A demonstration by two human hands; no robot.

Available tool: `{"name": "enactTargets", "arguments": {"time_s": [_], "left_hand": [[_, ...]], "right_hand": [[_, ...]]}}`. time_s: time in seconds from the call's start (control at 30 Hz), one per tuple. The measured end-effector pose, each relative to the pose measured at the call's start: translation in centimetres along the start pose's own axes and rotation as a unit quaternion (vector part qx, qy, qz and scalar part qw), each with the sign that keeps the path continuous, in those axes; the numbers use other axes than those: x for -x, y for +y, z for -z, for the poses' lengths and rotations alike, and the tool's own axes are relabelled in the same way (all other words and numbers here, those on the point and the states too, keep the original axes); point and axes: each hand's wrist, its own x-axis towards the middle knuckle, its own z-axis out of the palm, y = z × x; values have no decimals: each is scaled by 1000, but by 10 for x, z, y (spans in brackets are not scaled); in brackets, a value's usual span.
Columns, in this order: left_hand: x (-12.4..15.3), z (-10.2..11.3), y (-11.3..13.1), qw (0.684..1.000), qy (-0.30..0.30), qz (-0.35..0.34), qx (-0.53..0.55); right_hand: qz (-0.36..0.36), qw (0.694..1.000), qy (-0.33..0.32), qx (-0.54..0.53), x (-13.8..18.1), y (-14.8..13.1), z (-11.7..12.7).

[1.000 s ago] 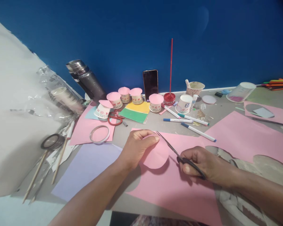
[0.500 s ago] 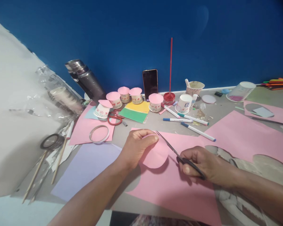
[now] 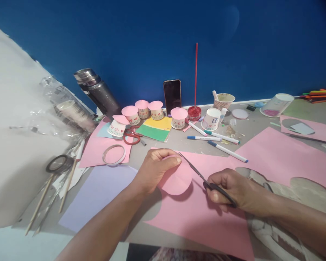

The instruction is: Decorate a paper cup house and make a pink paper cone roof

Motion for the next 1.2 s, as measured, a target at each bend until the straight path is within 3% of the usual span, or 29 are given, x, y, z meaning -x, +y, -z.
{"name": "enactTargets", "arguments": {"time_s": [0.47,0.67,0.97,1.2], "left_hand": [[1,3,1,1000,-20,-4,-17],[-2,4,-1,1000,10,6,3],[-3,-14,-19,990,24,6,138],[-3,-18,-27,991,27,20,128]], "right_hand": [[12,1000,-16,-6,-1,9,2],[12,998,48,-48,-6,13,1],[52,986,106,-122,-13,16,0],[52,988,133,-53,-16,19,5]]}}
